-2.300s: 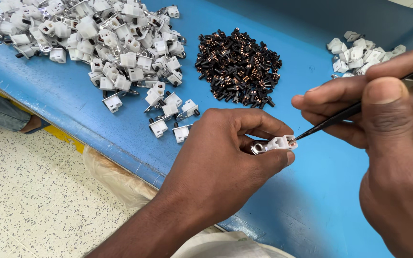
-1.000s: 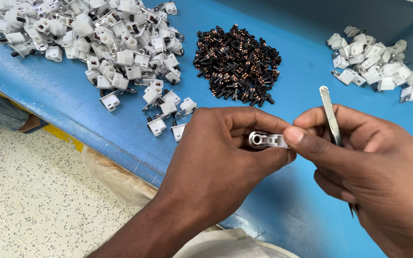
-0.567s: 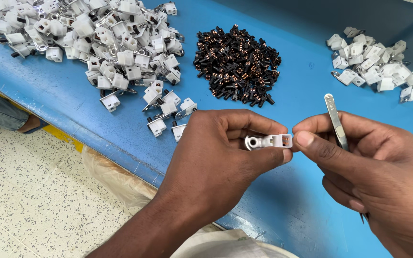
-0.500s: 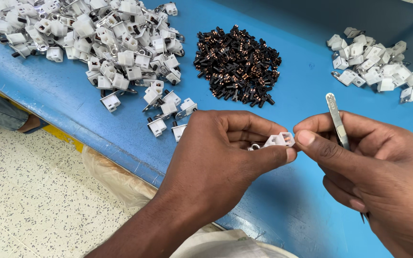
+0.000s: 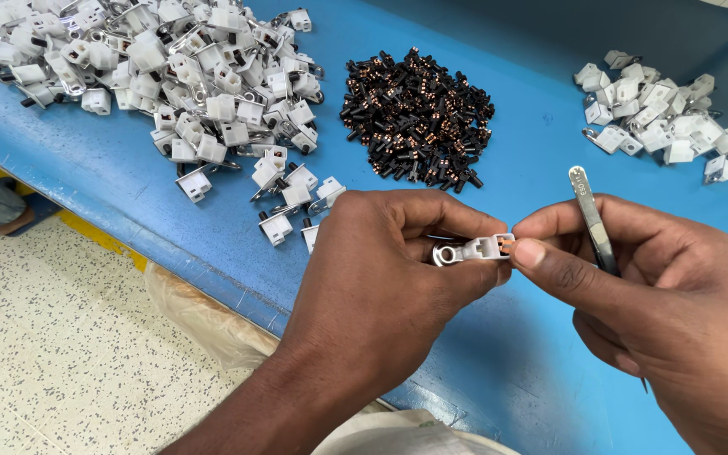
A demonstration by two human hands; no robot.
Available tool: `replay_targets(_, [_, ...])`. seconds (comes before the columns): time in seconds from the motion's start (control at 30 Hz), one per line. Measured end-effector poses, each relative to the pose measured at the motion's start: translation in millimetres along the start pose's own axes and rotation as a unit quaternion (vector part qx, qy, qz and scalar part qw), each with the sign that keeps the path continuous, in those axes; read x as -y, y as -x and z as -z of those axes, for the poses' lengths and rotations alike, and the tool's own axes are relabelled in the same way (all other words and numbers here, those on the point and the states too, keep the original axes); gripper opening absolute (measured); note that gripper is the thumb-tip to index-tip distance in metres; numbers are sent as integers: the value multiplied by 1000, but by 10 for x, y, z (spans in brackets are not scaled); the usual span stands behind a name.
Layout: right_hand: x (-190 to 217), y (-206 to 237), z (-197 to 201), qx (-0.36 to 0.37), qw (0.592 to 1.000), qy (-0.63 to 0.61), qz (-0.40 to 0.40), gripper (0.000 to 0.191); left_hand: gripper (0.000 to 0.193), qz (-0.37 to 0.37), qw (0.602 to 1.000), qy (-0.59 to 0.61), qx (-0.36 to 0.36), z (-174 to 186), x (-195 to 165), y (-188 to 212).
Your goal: The person sits at a blue workbench assembling small white plastic switch housings. They pick up a housing, use tweezers to insert a black coil contact into it, press the part into place by hand, and set the finished assembly aside, repeating the cycle one component at a time.
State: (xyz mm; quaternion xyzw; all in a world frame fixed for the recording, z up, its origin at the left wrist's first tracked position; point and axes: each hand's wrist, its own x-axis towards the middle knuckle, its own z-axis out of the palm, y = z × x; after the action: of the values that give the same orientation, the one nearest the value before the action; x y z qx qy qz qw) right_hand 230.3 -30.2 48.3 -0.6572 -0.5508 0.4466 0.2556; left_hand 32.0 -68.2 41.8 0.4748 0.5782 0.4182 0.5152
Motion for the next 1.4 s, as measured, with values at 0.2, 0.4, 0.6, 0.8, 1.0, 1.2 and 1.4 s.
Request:
replay_targets(0.2, [85, 7, -45, -11, 999, 20, -45, 28, 15, -14, 1000, 3, 3, -9, -30, 5])
replay_targets(0.4, [180, 37, -101, -30, 997, 70, -22, 26, 16, 6, 999, -41, 2, 0, -14, 5])
replay_targets(0.6, [209, 53, -131, -36, 988, 150, 6, 26, 18, 34, 998, -30, 35, 3, 2, 13])
replay_targets(0.8, [174, 31, -104, -48, 969, 240, 18, 26, 17, 37, 997, -65, 36, 19, -3, 8])
replay_targets(1.0, [32, -18, -103, -12, 991, 128, -44, 26, 19, 40, 995, -91, 17, 38, 25, 23])
replay_targets(1.2, [-172, -111, 19, 56, 993, -99, -27, 31, 22, 69, 996, -55, 29, 17, 83, 9])
replay_targets(1.4, [-64, -110, 162, -15, 982, -93, 161, 30, 22, -42, 998, 0, 45, 28, 100, -3])
